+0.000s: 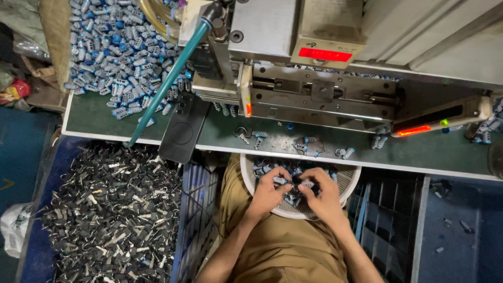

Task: The person sits on the floor and repeatedly picks small blue and silver components from a basket, inserts them into a machine slot, and retrieves the assembled keychains. The finished keychains are placed into a large blue bin beside them.

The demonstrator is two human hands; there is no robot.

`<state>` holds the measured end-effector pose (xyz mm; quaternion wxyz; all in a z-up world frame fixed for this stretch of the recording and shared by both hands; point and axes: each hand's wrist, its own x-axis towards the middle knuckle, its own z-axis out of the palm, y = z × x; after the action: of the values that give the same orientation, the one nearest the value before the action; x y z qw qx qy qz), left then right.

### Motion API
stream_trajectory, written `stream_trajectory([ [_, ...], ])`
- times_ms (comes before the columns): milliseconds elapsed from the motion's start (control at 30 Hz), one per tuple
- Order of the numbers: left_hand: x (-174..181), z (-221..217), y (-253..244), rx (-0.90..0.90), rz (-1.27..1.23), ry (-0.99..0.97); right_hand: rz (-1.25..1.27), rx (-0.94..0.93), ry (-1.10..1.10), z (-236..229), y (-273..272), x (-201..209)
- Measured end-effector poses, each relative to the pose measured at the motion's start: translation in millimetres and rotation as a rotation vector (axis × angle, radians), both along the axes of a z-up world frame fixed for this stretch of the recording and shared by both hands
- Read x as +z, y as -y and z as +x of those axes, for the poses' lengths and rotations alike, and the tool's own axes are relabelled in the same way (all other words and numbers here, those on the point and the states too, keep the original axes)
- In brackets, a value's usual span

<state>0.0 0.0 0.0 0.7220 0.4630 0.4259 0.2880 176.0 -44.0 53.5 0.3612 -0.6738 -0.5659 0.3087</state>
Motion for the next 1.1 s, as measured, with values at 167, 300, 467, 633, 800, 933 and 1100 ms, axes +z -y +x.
stream_trajectory([
  [167,-1,1,2,0.124,-0.075,0.199,0.081,-0.025,-0.186,-12,10,-32],
  [300,0,3,1,0.24,-0.162,0.337,0.005,-0.209,-0.508,-18,13,-43],
  [467,-4,-8,-9,0.031,-0.169,0.382,0.112,-0.191,-0.181,-18,22,-32],
  [633,-12,-9,0,0.015,-0.038,0.28,0.198,-0.15,-0.318,-24,24,-15],
  [800,-14,-2,1,0.367,-0.132,0.481,0.418,-0.179,0.075,-11,17,3],
  [933,-2,1,5,0.238,-0.034,0.207,0.494,-0.101,-0.087,9,-1,25],
  [1100,16,2,10,0.172,0.355,-0.278,0.747,-0.155,0.246,47,-64,73],
])
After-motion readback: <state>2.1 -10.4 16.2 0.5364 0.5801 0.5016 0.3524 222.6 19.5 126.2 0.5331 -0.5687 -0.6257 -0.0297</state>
